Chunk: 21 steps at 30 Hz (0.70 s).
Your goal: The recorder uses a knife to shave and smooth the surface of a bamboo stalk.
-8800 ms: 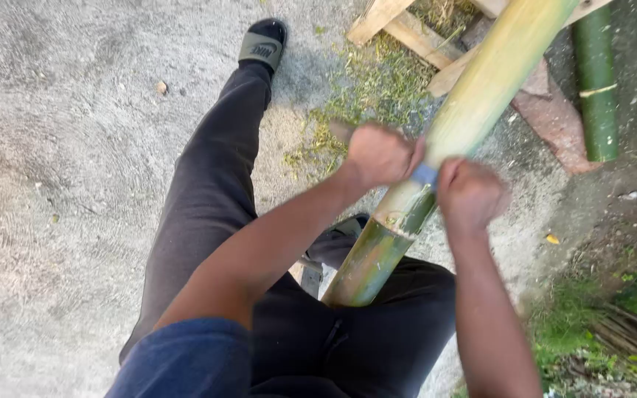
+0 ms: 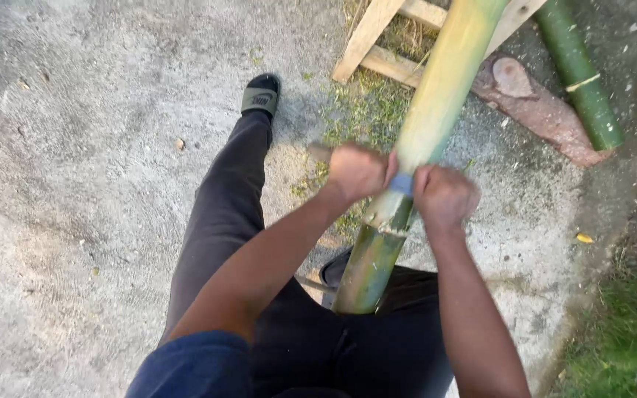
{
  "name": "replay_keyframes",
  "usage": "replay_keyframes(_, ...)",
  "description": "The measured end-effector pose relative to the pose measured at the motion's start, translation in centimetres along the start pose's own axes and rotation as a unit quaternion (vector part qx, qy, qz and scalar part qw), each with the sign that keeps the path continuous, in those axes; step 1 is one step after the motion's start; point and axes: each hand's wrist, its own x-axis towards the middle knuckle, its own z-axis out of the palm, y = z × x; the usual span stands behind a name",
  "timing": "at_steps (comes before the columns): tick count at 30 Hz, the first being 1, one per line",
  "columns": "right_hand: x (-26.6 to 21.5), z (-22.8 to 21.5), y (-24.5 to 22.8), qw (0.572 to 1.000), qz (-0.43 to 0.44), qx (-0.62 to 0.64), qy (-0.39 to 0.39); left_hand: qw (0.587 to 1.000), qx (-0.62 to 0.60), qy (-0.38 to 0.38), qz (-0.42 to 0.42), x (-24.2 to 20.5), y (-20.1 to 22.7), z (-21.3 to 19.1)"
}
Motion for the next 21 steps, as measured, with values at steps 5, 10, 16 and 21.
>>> replay_keyframes(5, -2.1, -1.1, -1.5, 0.998, 0.010, 0.067, 0.000, 0.999, -0.009, -0.044, -0.015, -2.9, 1.2, -2.6)
replay_keyframes(10, -0.5, 0.0, -0.5, 0.998, -0.007, 0.056, 0.012, 1.000, 0.015, 0.001, -0.026, -0.7, 0.6, -1.2)
replay_keyframes(16, -2.1, -1.2, -1.6, 0.997, 0.007, 0.077, 0.027, 0.999, -0.005, -0.042, -0.004, -2.8, 1.3, -2.0)
replay_keyframes(21, 0.3, 0.0, 0.1, 0.999, 0.022, 0.041, 0.003, 1.000, -0.006, -0.007, -0.009, 0.2, 0.8, -0.7)
